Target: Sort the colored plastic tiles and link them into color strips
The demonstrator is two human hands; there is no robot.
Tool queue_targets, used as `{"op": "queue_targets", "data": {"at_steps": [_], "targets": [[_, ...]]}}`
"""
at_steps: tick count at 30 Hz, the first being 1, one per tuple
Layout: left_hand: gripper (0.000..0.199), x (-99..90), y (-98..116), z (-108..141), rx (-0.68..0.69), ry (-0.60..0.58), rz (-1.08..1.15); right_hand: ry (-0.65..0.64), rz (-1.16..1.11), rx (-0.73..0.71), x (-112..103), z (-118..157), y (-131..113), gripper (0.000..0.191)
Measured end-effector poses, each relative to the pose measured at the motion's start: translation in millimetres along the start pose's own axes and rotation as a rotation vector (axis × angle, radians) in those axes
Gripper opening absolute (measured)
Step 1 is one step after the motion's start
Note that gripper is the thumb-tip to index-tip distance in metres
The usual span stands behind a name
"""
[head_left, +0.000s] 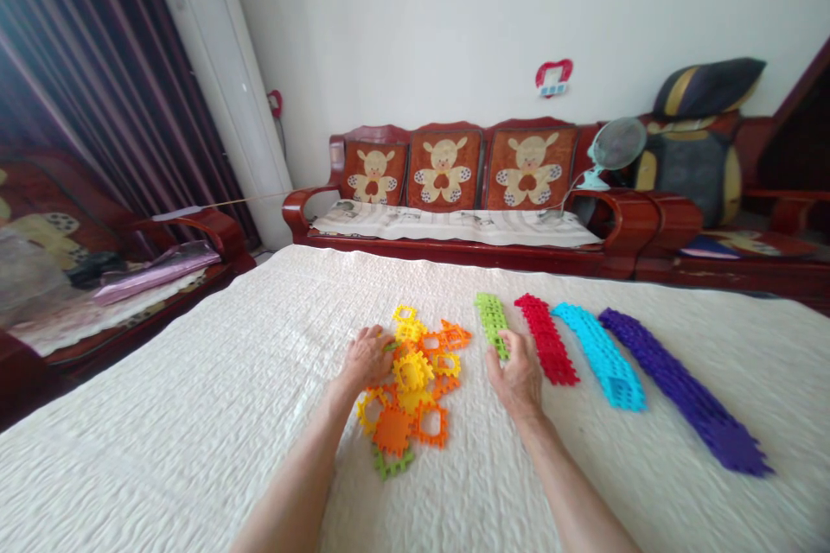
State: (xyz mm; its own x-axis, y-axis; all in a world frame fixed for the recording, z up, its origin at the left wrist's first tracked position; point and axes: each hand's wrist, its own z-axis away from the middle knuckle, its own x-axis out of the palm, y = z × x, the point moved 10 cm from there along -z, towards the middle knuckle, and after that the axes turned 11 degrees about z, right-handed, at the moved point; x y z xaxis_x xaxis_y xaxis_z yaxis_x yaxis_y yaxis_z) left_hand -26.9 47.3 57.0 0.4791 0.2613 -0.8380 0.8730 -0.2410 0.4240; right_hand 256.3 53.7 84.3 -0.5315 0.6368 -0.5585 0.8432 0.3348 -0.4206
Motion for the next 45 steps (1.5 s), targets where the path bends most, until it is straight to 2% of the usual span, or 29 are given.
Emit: {"op": "queue_targets", "data": {"at_steps": [3, 6, 8, 12, 13, 15, 17, 19, 21, 24, 29, 34, 38, 41, 45], "targets": [[0.025, 7.6, -9.8, 1.4, -0.18, -0.148, -0.088, 0.008, -0.042, -0.039, 0.0, 1.1, -7.6, 0.025], [0.022, -0.7, -4.2, 0.7, -0.187, -0.12, -0.086, -0.014, -0.108, -0.084, 2.9, 3.7, -20.1, 0.025], [0.021, -14.5, 1.6, -1.1, -0.149, 0.003, -0.046, -0.031, -0.136, -0.116, 5.0, 5.6, -29.1, 0.025], [0.019, -56.3, 6.6, 3.7, -0.1, 0.397, 0.012, -0.045, -0.158, -0.165, 6.5, 7.6, -40.7, 0.024], [0.018, -63.3, 4.8, 5.8, -0.117, 0.464, 0.027, -0.043, -0.165, -0.17, 6.1, 7.6, -41.8, 0.023], [0.019, -68.9, -3.6, 7.7, -0.19, 0.522, 0.107, -0.04, -0.18, -0.173, 5.3, 7.2, -42.8, 0.023], [0.022, -63.0, -15.4, 6.6, -0.293, 0.496, 0.255, -0.056, -0.204, -0.177, 5.5, 7.3, -45.2, 0.024], [0.027, -48.5, -24.2, 3.9, -0.382, 0.425, 0.445, -0.091, -0.241, -0.197, 6.2, 8.3, -51.8, 0.025], [0.031, -31.9, -23.7, 0.3, -0.418, 0.338, 0.606, -0.126, -0.275, -0.235, 5.3, 10.5, -63.0, 0.029], [0.035, -14.9, -8.0, -3.7, -0.388, 0.231, 0.696, -0.198, -0.287, -0.303, 5.2, 16.4, -84.6, 0.04], [0.032, -2.9, 24.7, -3.6, -0.298, 0.149, 0.66, -0.306, -0.288, -0.358, 13.7, 29.3, -110.9, 0.059], [0.036, 13.4, 37.6, -4.8, -0.257, 0.034, 0.789, -0.31, -0.266, -0.317, 20.9, 32.3, -108.7, 0.059], [0.042, 23.7, 36.9, -3.5, -0.308, -0.058, 0.915, -0.312, -0.261, -0.315, 21.2, 31.7, -105.2, 0.059], [0.044, 24.6, 39.0, -2.1, -0.338, -0.092, 0.961, -0.296, -0.252, -0.307, 19.1, 30.4, -103.9, 0.059], [0.05, 20.4, 52.2, -0.1, -0.302, -0.159, 0.985, -0.299, -0.268, -0.324, 18.4, 30.3, -105.0, 0.059]]}}
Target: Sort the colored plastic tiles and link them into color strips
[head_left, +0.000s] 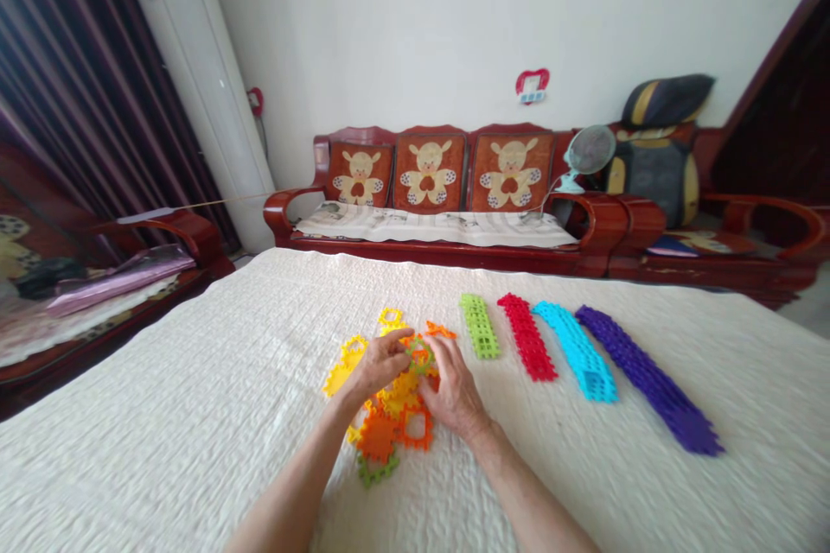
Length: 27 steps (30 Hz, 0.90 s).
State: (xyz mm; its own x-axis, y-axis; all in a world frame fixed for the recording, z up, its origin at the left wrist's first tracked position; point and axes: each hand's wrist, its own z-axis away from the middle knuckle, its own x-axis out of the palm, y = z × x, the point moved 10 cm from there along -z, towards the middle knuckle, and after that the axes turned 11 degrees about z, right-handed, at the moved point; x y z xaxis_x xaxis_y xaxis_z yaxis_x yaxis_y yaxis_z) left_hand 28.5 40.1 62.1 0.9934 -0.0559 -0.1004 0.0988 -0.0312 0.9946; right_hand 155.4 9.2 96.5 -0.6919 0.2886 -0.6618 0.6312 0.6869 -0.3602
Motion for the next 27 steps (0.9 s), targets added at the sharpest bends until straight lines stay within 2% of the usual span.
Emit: {"op": "queue_targets", "data": {"at_steps": [4, 7, 9, 12, 16, 19, 24, 27], "targets": [[0.03, 0.7, 9.8, 5.8, 0.02, -0.007, -0.081, -0.032, -0.036, -0.05, 2.1, -0.4, -3.4, 0.062], [0.027, -3.0, 7.5, 4.9, 0.0, 0.022, -0.054, -0.006, -0.066, -0.075, -1.0, -1.5, -5.9, 0.064], [0.027, -5.1, 3.3, 2.3, -0.022, 0.046, 0.007, 0.066, -0.08, -0.022, -7.1, -2.1, -0.7, 0.061], [0.026, -8.8, 2.8, -0.5, -0.003, 0.117, 0.051, 0.126, -0.122, 0.178, -8.1, 0.7, 20.2, 0.051], [0.021, -4.9, 10.4, 1.3, 0.099, 0.158, -0.051, 0.059, -0.317, 0.389, 8.2, 6.2, 40.1, 0.039], [0.019, 2.2, 15.4, 4.4, 0.184, 0.14, -0.195, 0.067, -0.43, 0.421, 10.3, 5.4, 40.0, 0.037], [0.013, 16.6, 35.1, 13.2, 0.437, 0.083, -0.389, 0.109, -0.437, 0.466, 5.8, 4.2, 40.1, 0.045], [0.014, 25.3, 39.3, 16.4, 0.482, 0.035, -0.446, 0.134, -0.451, 0.479, 2.6, 4.2, 39.4, 0.048]]}}
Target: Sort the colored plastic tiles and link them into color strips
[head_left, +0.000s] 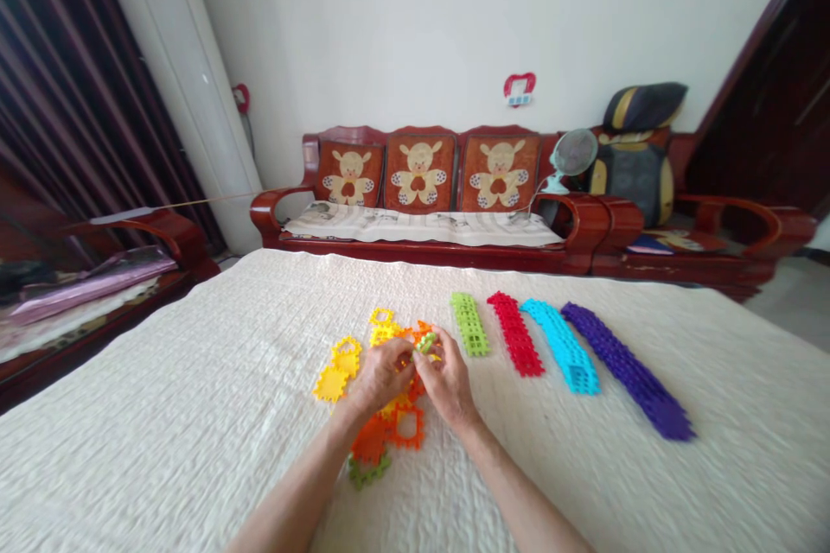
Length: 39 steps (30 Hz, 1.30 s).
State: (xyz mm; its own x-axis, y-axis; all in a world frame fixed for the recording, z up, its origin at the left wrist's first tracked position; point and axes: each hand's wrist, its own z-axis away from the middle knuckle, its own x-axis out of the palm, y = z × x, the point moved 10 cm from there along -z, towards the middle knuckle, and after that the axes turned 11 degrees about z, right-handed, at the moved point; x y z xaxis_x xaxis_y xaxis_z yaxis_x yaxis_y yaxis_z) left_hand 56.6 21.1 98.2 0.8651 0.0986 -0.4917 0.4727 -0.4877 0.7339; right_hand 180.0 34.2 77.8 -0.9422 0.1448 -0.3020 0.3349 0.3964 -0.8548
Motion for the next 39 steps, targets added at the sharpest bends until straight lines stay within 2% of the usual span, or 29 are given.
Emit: {"op": "queue_targets", "data": {"at_steps": [7, 11, 14, 18, 22, 26, 29, 33, 36, 39], "targets": [[0.013, 7.4, 8.2, 2.0, 0.03, -0.052, -0.079, 0.023, 0.053, -0.031, -0.4, 0.6, -9.3, 0.053], [0.02, 6.3, 11.6, 0.8, 0.098, -0.096, -0.041, 0.091, 0.293, -0.072, -17.7, -9.2, -4.7, 0.054], [0.023, -11.5, 3.0, -2.9, 0.09, -0.009, -0.052, 0.223, 0.545, -0.129, -46.3, -16.7, 3.5, 0.057], [0.023, -43.6, -16.7, -4.9, 0.012, 0.17, -0.107, 0.3, 0.759, -0.152, -70.6, -20.0, 19.6, 0.051], [0.026, -64.8, -35.2, -3.0, -0.086, 0.274, -0.109, 0.321, 0.85, -0.157, -75.2, -18.3, 25.6, 0.05], [0.028, -73.5, -50.4, -0.5, -0.203, 0.296, -0.092, 0.321, 0.903, -0.148, -74.1, -18.3, 25.7, 0.049], [0.031, -80.4, -53.3, 1.3, -0.247, 0.31, -0.124, 0.296, 0.943, -0.119, -73.7, -20.4, 29.6, 0.049], [0.033, -85.6, -53.9, 0.5, -0.267, 0.225, -0.154, 0.251, 0.977, -0.057, -72.3, -24.5, 40.7, 0.052], [0.029, -83.3, -59.2, 1.5, -0.328, 0.058, -0.149, 0.251, 0.97, -0.044, -71.2, -25.4, 44.0, 0.058], [0.022, -76.8, -63.5, 7.7, -0.411, -0.118, -0.143, 0.271, 0.957, -0.093, -69.1, -23.3, 37.4, 0.063]]}}
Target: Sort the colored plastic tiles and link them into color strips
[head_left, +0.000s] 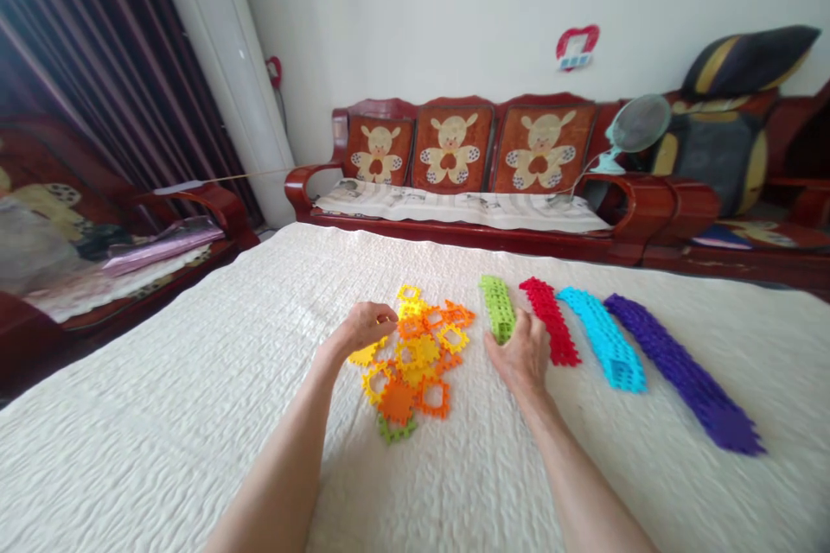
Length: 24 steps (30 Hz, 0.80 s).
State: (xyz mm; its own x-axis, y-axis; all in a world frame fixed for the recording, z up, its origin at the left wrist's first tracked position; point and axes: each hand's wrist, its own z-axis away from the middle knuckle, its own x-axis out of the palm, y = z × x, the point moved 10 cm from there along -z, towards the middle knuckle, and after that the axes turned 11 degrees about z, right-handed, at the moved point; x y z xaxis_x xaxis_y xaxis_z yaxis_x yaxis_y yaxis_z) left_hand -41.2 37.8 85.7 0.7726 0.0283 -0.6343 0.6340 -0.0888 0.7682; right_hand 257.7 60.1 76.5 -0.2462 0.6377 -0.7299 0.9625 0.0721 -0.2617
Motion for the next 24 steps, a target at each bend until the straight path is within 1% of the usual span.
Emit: {"op": "queue_targets", "data": {"at_steps": [3, 7, 9, 10, 11, 13, 15, 17, 19, 21, 23, 24], "targets": [[0.016, 12.9, 6.1, 7.0, -0.016, -0.131, 0.006, 0.034, -0.041, -0.048, -6.1, 1.2, -7.0, 0.06], [0.012, 38.3, 31.8, 22.2, 0.063, -0.269, -0.047, 0.075, -0.09, -0.08, -9.8, 0.7, -8.8, 0.052], [0.019, 54.0, 43.8, 36.4, 0.114, -0.375, -0.127, 0.092, -0.107, -0.101, -9.5, 0.0, -8.8, 0.051], [0.026, 60.2, 48.8, 45.0, 0.145, -0.422, -0.179, 0.098, -0.115, -0.112, -9.2, -0.4, -8.8, 0.05], [0.034, 64.6, 52.5, 53.9, 0.175, -0.456, -0.235, 0.104, -0.122, -0.12, -9.0, -0.6, -8.7, 0.049], [0.05, 68.3, 55.9, 70.0, 0.222, -0.488, -0.34, 0.113, -0.136, -0.127, -8.8, -0.9, -8.2, 0.047], [0.057, 68.5, 54.8, 81.2, 0.25, -0.49, -0.414, 0.12, -0.153, -0.124, -9.3, -0.8, -7.7, 0.045], [0.054, 66.8, 51.2, 85.2, 0.267, -0.471, -0.456, 0.127, -0.168, -0.121, -10.0, -0.4, -7.5, 0.043], [0.049, 59.8, 47.4, 80.8, 0.268, -0.394, -0.485, 0.134, -0.179, -0.12, -10.6, -0.2, -7.2, 0.042], [0.048, 48.6, 46.7, 73.8, 0.26, -0.285, -0.502, 0.142, -0.192, -0.127, -11.2, -0.1, -7.5, 0.04], [0.046, 39.2, 51.1, 71.6, 0.263, -0.206, -0.497, 0.151, -0.207, -0.135, -11.7, -0.2, -7.5, 0.039], [0.041, 36.9, 54.0, 73.3, 0.262, -0.194, -0.491, 0.154, -0.213, -0.136, -11.8, -0.4, -7.4, 0.039]]}}
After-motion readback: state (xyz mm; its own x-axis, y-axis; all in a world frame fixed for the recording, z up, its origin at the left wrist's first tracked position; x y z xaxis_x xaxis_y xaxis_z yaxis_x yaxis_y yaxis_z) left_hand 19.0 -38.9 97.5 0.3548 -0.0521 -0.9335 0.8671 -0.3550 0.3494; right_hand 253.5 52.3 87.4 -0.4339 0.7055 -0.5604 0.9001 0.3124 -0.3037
